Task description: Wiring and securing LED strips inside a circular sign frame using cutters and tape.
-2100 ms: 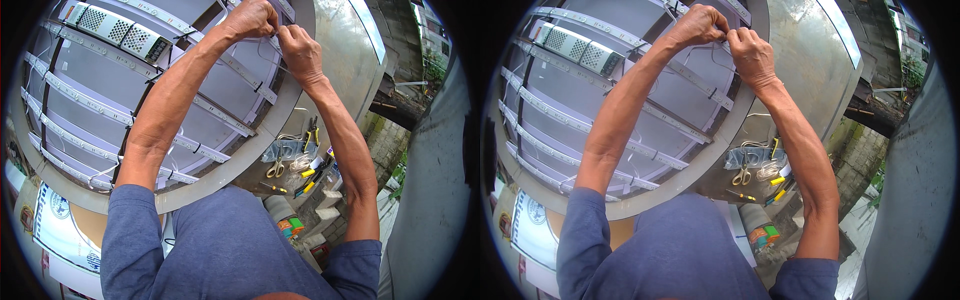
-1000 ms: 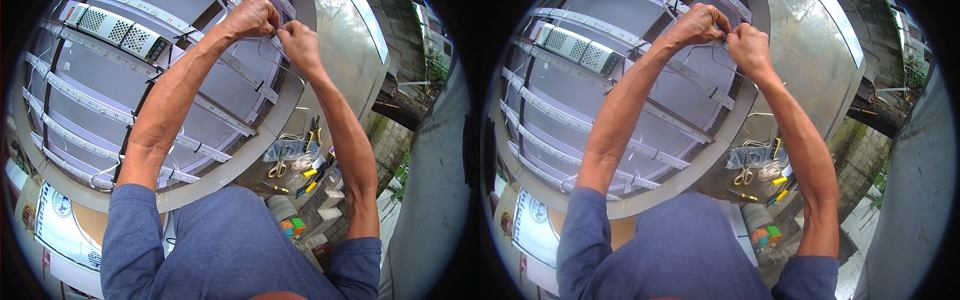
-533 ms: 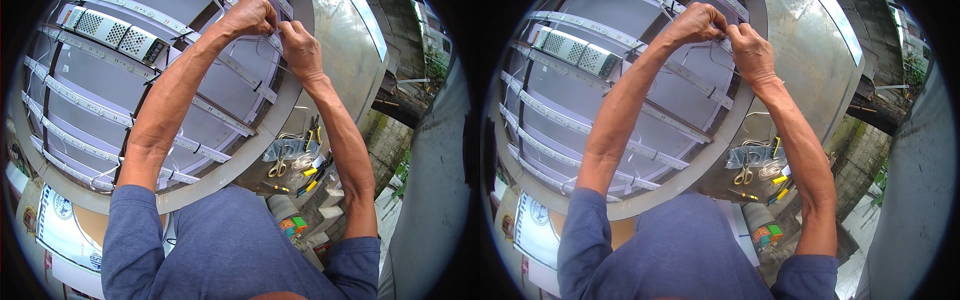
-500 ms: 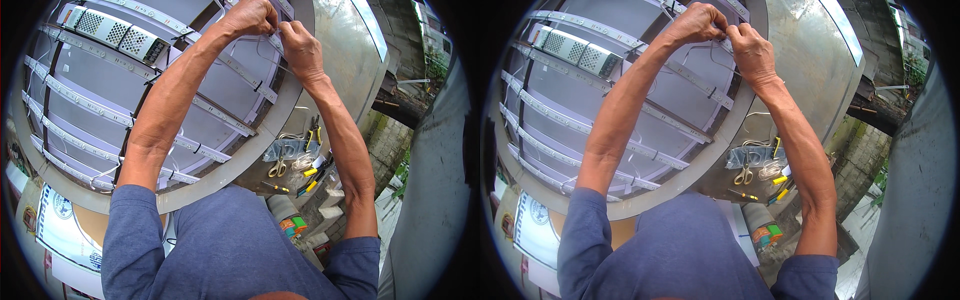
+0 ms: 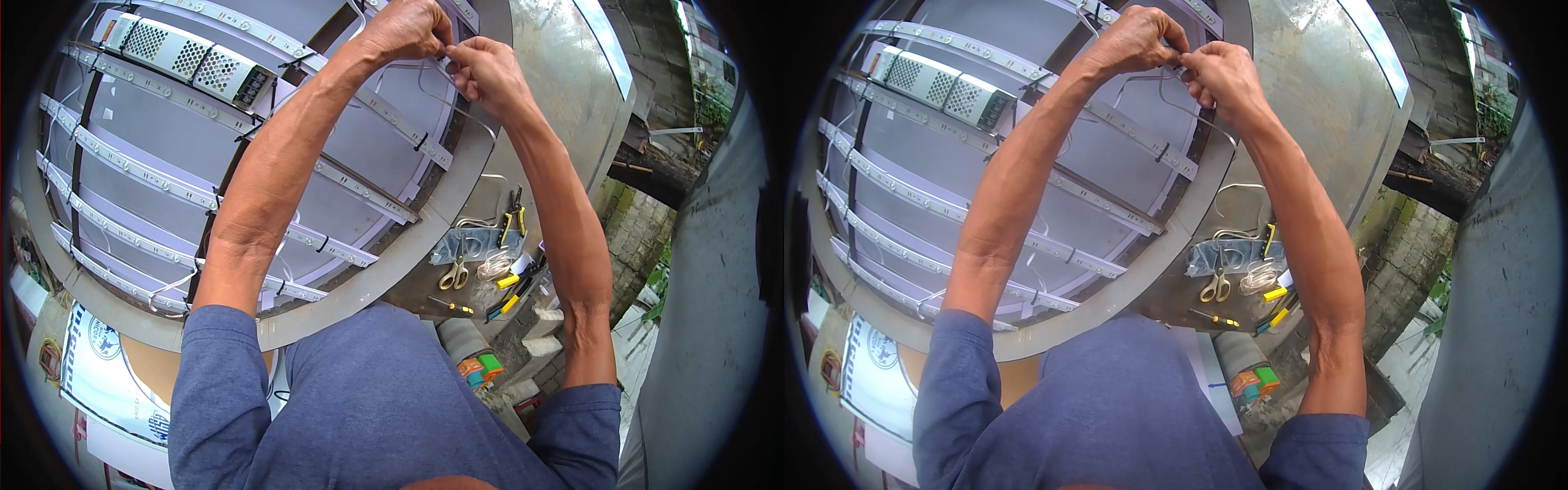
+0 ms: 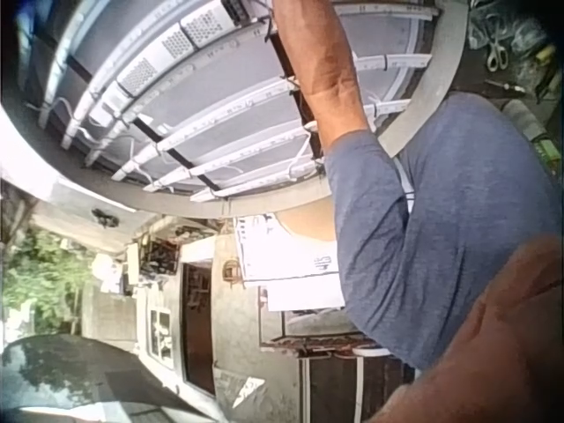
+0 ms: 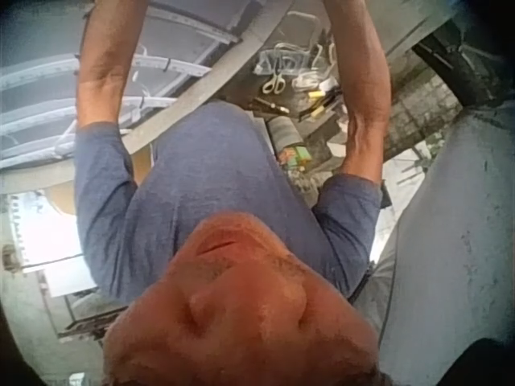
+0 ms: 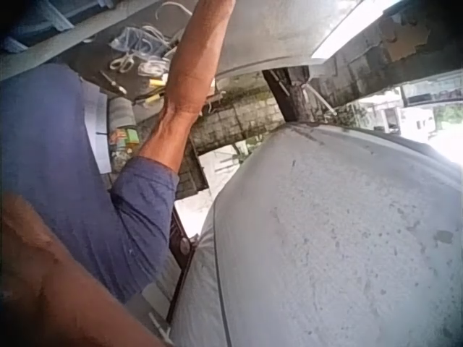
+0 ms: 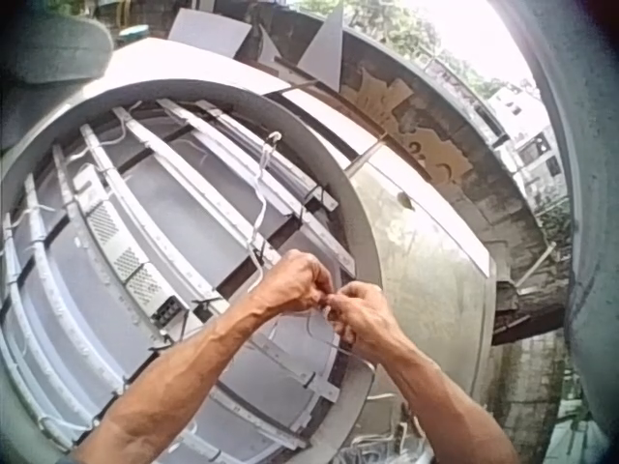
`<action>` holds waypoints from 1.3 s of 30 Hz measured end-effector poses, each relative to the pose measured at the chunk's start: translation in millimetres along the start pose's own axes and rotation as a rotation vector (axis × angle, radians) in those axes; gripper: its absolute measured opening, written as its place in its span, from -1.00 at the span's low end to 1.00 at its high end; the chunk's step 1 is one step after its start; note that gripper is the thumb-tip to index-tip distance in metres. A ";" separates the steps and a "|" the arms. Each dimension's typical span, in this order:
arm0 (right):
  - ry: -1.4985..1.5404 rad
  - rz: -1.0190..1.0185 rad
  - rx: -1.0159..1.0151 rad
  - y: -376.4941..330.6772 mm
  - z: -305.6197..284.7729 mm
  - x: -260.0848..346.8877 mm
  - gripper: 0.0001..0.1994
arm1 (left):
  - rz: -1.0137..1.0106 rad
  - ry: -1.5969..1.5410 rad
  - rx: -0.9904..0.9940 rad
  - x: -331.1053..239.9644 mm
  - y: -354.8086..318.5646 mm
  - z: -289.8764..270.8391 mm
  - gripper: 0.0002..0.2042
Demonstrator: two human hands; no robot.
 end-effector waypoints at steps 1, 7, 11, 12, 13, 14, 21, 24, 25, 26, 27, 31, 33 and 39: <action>-0.310 -0.128 -0.079 -13.8 -0.9 16.9 -0.84 | -0.004 0.002 -0.003 2.5 -1.3 -0.9 -0.85; -1.010 -0.988 -0.329 -51.0 8.7 49.2 -0.78 | 0.058 0.090 -0.008 -1.0 -1.5 4.1 -0.81; -1.171 -1.006 -0.309 -43.3 13.0 39.0 -0.79 | -0.032 0.028 0.029 0.0 3.5 1.4 -0.82; -1.182 -1.017 -0.302 -43.4 14.1 39.7 -0.82 | -0.051 -0.033 0.045 -0.2 3.8 1.7 -0.84; -1.194 -1.028 -0.295 -43.2 15.4 39.8 -0.85 | -0.052 -0.032 0.045 -1.6 3.3 1.2 -0.84; -1.194 -1.028 -0.294 -41.4 15.7 39.7 -0.85 | -0.038 -0.005 0.035 -2.4 4.0 1.0 -0.83; -0.866 -1.002 -0.335 -38.5 5.7 45.9 -0.90 | 0.012 0.081 -0.010 2.5 0.2 3.4 -0.80; -0.842 -1.005 -0.327 -39.6 3.2 44.8 -0.90 | -0.012 0.090 0.006 1.7 1.3 4.6 -0.80; -0.823 -0.990 -0.313 -38.8 2.5 43.9 -0.89 | -0.011 0.090 0.007 0.7 0.7 4.6 -0.80; -0.822 -0.990 -0.314 -38.9 2.3 44.4 -0.89 | -0.019 0.081 0.003 0.7 -0.2 3.6 -0.80; -0.824 -1.000 -0.309 -39.4 3.0 45.4 -0.90 | -0.027 0.071 -0.001 0.7 -1.0 2.7 -0.80; -0.820 -1.023 -0.332 -38.2 2.1 44.7 -0.92 | -0.042 0.082 0.006 -1.3 -0.6 2.5 -0.80; -0.826 -1.028 -0.365 -38.5 2.9 45.2 -0.92 | -0.040 0.091 -0.012 -1.2 -0.6 2.4 -0.80; -0.799 -0.930 -0.593 -35.6 5.6 35.9 -0.89 | 0.006 0.154 -0.073 1.8 1.3 2.9 -0.78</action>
Point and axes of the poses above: each hand's wrist, its own y-axis towards the middle knuckle, its own z-axis out of the palm, x = y × z, the point moved 9 cm from there along y, towards the middle knuckle, and after that the axes turned 2 degrees about -x, right-handed, at the moved point
